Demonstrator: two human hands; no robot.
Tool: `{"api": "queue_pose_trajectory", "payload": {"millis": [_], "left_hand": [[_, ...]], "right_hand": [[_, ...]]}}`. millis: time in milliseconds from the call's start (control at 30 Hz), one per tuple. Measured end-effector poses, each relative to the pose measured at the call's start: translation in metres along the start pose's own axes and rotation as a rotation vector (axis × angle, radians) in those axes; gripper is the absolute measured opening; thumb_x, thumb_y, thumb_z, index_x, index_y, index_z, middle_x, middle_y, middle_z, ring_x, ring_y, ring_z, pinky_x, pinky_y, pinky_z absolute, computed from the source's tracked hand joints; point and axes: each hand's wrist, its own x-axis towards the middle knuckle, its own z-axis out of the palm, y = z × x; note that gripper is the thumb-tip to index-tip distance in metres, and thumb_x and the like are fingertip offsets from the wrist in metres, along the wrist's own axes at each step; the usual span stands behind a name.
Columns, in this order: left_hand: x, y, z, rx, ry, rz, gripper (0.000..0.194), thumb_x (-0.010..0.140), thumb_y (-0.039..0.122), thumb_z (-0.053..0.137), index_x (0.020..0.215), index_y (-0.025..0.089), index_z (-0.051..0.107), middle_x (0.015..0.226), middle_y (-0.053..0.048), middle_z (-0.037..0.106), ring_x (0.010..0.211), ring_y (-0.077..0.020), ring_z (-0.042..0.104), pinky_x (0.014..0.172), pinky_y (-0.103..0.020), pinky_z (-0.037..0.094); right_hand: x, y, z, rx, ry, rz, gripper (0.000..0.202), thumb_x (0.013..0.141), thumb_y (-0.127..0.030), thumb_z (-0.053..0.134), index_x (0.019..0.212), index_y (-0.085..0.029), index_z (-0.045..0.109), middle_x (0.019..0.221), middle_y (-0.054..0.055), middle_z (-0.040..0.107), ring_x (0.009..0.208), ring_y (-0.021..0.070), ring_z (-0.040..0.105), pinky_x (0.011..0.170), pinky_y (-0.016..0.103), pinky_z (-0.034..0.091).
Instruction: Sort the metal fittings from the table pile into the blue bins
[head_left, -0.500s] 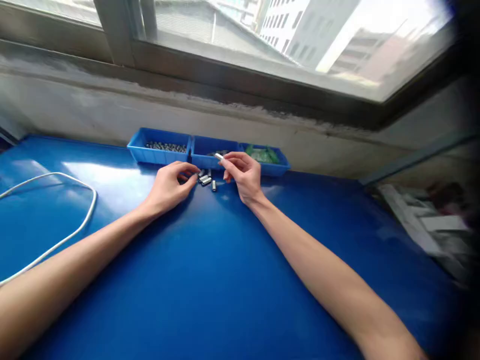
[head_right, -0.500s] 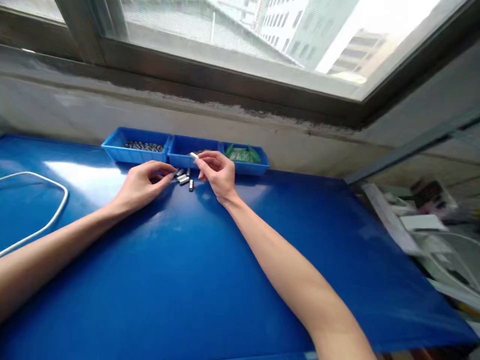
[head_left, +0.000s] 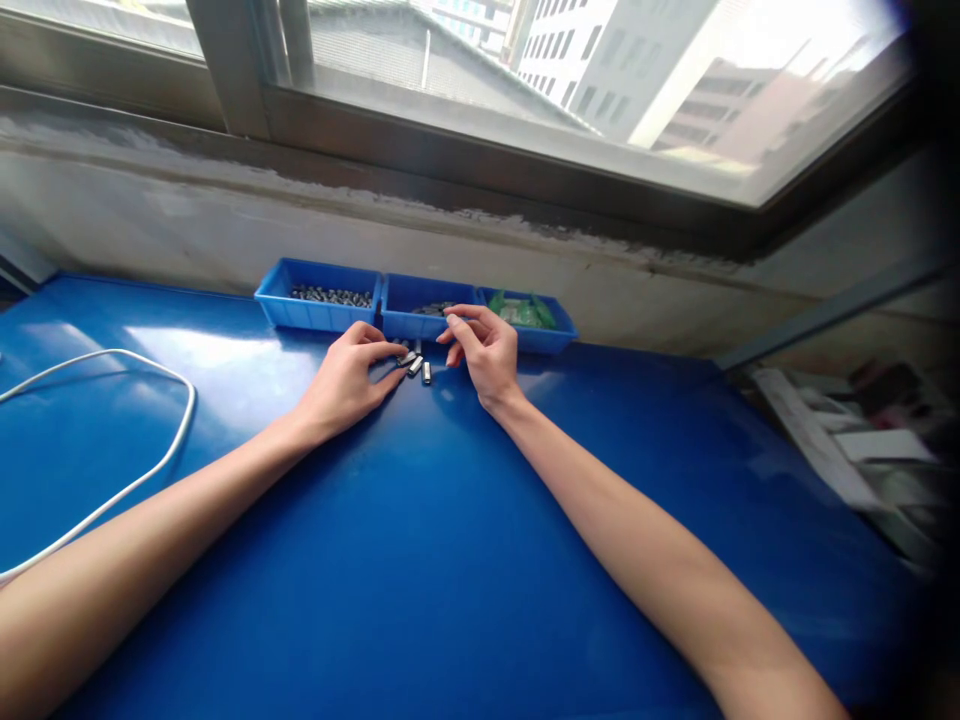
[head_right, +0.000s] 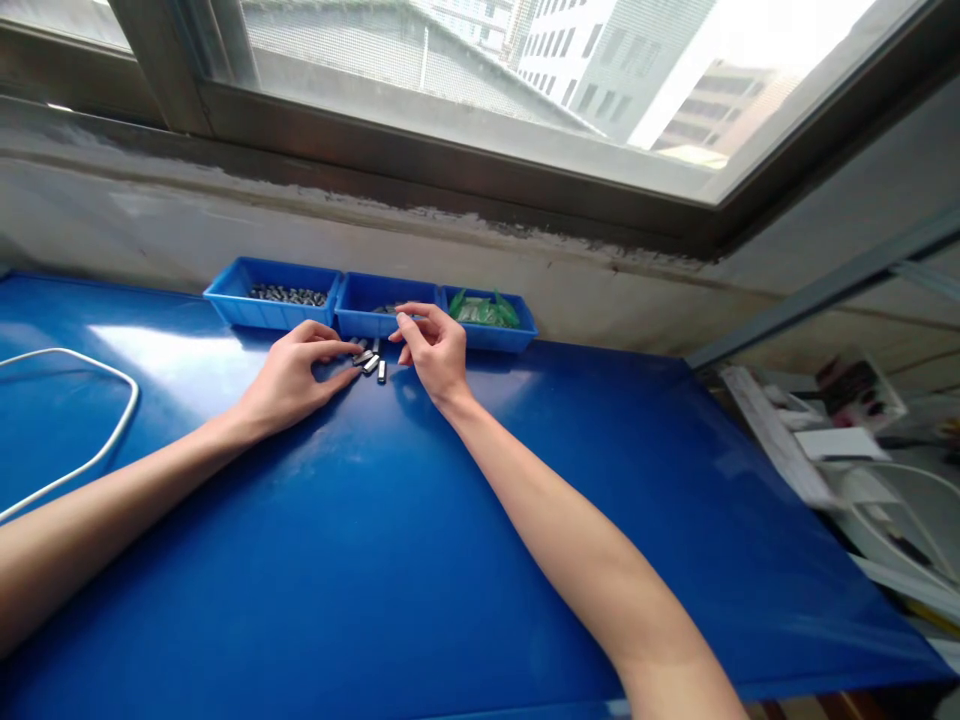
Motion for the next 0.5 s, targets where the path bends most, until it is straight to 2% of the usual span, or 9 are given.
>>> {"api": "queue_pose_trajectory", "payload": {"millis": [100,200,333,500], "left_hand": [[-0.0015,0.0024,0.0003,0.098,-0.082,0.134,0.037,0.093,0.037,0.063,0.127,0.025,0.072,0.117,-0.011,0.056,0.101,-0.0242,0.058,0.096,-0.044,0.052],[-0.0026,0.0057,-0.0008,0.199,-0.144,0.224,0.035,0.096,0.039,0.060,0.128,0.032,0.071,0.124,-0.011,0.052,0.109,-0.0282,0.053,0.100,-0.049,0.048],[-0.0034,0.0060,-0.0019,0.132,-0.146,0.211,0.028,0.096,0.039,0.061,0.117,0.027,0.075,0.120,-0.010,0.053,0.103,-0.0247,0.056,0.096,-0.044,0.051],[-0.0041,0.0051,-0.0007,0.069,-0.150,0.213,0.023,0.093,0.039,0.066,0.107,0.022,0.073,0.116,-0.008,0.059,0.103,-0.0237,0.061,0.092,-0.038,0.053]], "right_hand": [[-0.0002,-0.0009,-0.0007,0.000,-0.028,0.009,0.023,0.085,-0.039,0.070,0.095,-0.018,0.071,0.065,-0.002,0.068,0.042,0.0075,0.056,0.042,0.020,0.043],[0.0000,-0.0010,-0.0012,0.000,-0.034,0.025,0.025,0.085,-0.042,0.070,0.094,-0.018,0.071,0.064,-0.002,0.068,0.042,0.0078,0.055,0.042,0.020,0.042],[0.0002,-0.0015,-0.0015,0.017,-0.041,0.045,0.027,0.085,-0.043,0.069,0.093,-0.018,0.070,0.063,-0.002,0.067,0.041,0.0082,0.054,0.042,0.021,0.042],[0.0003,-0.0018,-0.0023,0.008,-0.057,0.062,0.026,0.085,-0.042,0.068,0.092,-0.018,0.071,0.063,-0.002,0.067,0.042,0.0085,0.054,0.043,0.022,0.042]]}}
